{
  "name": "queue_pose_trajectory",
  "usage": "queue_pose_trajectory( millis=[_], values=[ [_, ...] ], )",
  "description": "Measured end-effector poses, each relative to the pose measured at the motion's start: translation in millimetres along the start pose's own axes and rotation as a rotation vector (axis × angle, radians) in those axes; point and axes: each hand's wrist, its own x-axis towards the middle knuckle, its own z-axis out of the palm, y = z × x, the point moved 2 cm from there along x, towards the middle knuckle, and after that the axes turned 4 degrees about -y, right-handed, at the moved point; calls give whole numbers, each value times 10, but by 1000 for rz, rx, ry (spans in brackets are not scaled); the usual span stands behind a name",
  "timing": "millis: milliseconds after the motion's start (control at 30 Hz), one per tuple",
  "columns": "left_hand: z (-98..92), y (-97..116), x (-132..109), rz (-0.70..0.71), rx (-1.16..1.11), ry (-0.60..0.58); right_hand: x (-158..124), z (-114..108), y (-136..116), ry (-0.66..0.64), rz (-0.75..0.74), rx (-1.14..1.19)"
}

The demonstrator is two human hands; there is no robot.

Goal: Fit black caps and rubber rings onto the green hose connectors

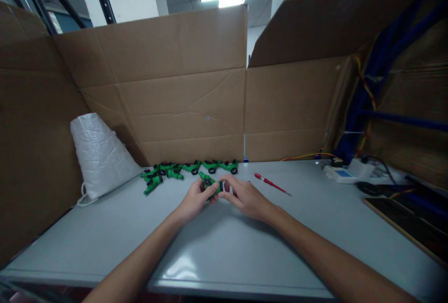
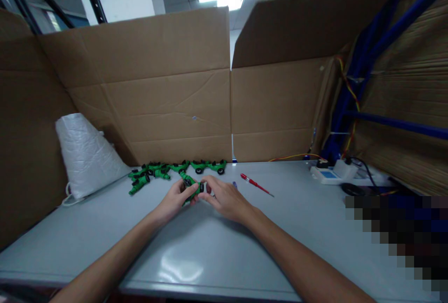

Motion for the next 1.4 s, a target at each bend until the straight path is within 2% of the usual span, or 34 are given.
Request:
queue_pose_trajectory(
  millis=[400, 1000, 1200, 1400],
  values=[
    [7, -36, -13, -6, -19, -25, 21, 12, 44, -12, -24, -12],
    [-25, -90, 5, -34, -37, 15, 5, -39, -7, 10, 12, 25],
    [-8, -77, 6, -36, -58, -21, 15, -7, 35, -31, 5, 12],
    [-20, -82, 5, -30, -40, -5, 11, -27, -7, -14, 18, 7]
  ],
)
